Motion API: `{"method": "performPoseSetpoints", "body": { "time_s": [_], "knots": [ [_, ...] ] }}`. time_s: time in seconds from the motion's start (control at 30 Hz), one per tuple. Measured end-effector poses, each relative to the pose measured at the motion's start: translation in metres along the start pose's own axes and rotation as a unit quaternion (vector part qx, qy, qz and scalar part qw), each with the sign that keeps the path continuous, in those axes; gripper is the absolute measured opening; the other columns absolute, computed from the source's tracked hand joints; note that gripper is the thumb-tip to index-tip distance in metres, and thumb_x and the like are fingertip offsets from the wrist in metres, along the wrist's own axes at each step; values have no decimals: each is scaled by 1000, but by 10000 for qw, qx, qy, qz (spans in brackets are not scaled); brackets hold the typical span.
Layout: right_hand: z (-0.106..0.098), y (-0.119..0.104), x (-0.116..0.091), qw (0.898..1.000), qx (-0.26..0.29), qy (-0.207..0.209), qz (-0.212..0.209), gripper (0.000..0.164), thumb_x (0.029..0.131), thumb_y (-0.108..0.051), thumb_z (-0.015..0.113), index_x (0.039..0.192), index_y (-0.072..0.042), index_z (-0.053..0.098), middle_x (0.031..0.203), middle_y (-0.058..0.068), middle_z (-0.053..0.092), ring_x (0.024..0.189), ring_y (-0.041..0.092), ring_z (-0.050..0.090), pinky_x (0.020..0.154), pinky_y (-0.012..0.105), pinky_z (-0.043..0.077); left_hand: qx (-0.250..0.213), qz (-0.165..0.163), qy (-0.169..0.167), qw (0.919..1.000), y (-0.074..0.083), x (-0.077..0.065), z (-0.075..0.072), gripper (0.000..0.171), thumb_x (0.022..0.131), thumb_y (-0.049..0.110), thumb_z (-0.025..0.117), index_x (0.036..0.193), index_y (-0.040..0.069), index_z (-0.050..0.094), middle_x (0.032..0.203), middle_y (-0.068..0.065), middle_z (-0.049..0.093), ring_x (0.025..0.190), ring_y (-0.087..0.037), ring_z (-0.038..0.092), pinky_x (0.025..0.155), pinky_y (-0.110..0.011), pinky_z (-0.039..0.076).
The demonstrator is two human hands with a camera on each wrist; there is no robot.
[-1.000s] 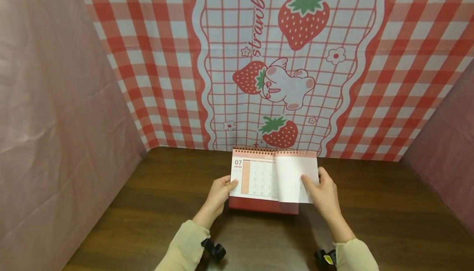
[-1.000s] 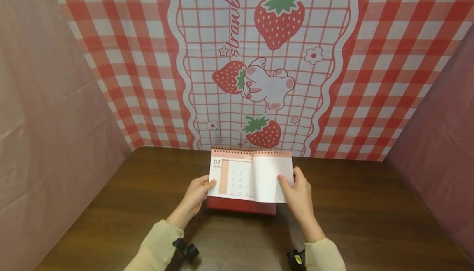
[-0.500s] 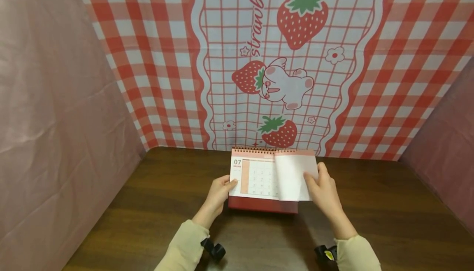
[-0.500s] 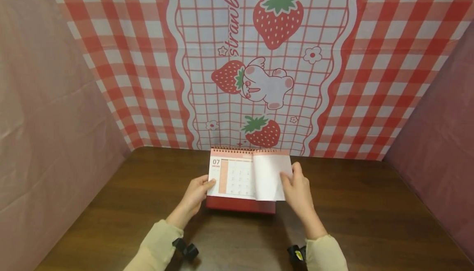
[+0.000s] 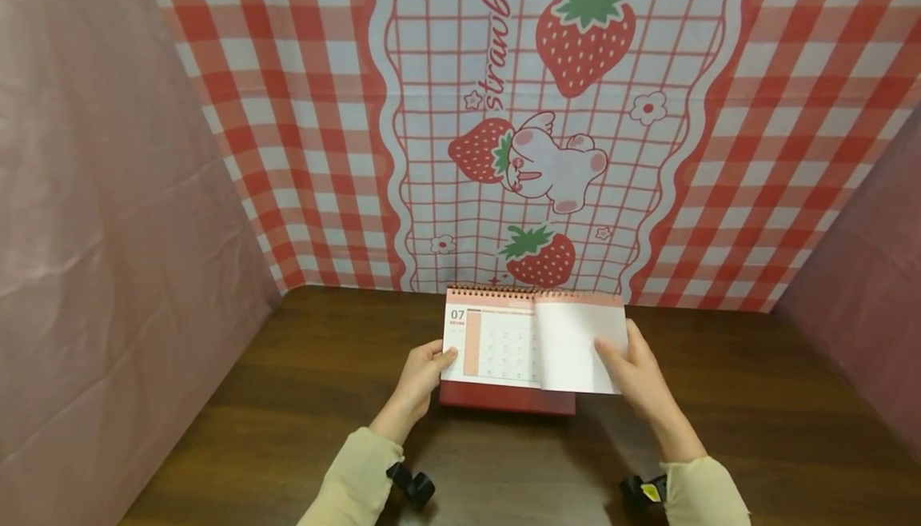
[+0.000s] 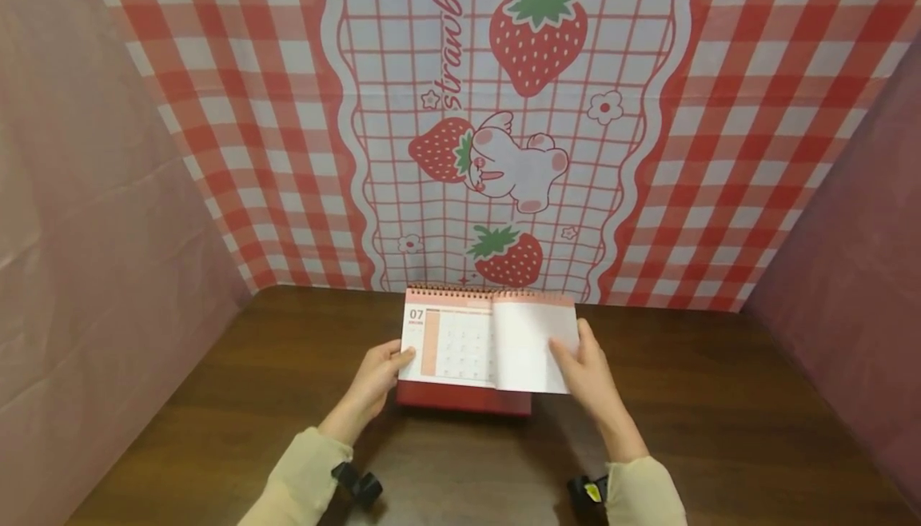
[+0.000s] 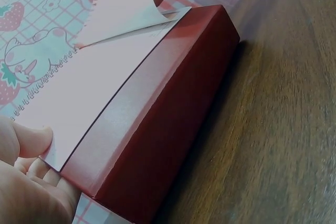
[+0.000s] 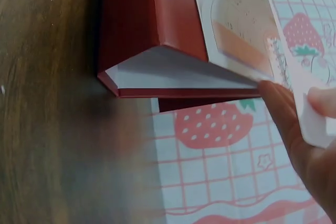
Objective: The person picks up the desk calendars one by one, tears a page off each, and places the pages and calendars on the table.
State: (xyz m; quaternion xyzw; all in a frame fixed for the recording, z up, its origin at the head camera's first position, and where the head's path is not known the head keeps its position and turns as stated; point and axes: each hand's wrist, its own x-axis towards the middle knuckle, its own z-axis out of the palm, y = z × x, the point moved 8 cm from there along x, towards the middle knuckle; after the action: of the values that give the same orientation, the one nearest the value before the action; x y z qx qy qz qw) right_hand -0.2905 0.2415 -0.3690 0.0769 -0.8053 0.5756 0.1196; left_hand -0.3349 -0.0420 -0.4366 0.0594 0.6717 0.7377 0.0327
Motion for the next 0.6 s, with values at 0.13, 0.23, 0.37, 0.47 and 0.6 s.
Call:
{"method": "performPoseSetpoints", "body": {
  "time_s": [0.13, 0.23, 0.37, 0.47, 0.6],
  "knots": [
    [2, 4, 1, 9984, 507, -254, 6, 43, 95, -12, 46, 129, 3, 27, 92, 0, 51, 69, 8, 59, 55, 32, 52, 25, -2, 53, 10000, 0, -1, -2, 32, 91, 8, 49, 114, -15, 52, 96, -23, 65, 71, -8, 60, 66, -22, 48],
    [1, 7, 3, 9963, 770, -389, 19, 42, 94, -12, 46, 130, 0, 27, 92, -6, 52, 70, 8, 60, 56, 31, 52, 55, -8, 76, 10000, 0, 0, -2, 32, 91, 7, 50, 113, -15, 53, 95, -23, 65, 71, -8, 60, 66, -22, 48],
    [-1, 10, 5, 9926, 1099, -519, 34, 31, 94, -11, 47, 123, -10, 35, 90, -8, 56, 71, 8, 61, 57, 30, 53, 16, -21, 54, 10000, -1, 1, -1, 31, 91, 7, 50, 111, -15, 53, 94, -23, 66, 70, -8, 60, 65, -22, 48],
    [-1, 14, 5, 9882, 1378, -664, 114, 24, 94, -12, 46, 117, -17, 38, 88, -8, 59, 71, 9, 63, 57, 31, 53, -25, -34, 62, 10000, -3, 2, -1, 30, 90, 6, 50, 111, -16, 53, 94, -23, 66, 69, -8, 60, 65, -21, 48],
    [-1, 23, 3, 9784, 1862, -837, 335, 17, 96, -13, 43, 111, -20, 40, 85, -8, 63, 71, 11, 65, 57, 32, 54, -13, -28, 71, 10000, -4, 2, -2, 31, 91, 6, 50, 113, -16, 53, 96, -24, 65, 70, -8, 60, 66, -21, 48]
  ]
}}
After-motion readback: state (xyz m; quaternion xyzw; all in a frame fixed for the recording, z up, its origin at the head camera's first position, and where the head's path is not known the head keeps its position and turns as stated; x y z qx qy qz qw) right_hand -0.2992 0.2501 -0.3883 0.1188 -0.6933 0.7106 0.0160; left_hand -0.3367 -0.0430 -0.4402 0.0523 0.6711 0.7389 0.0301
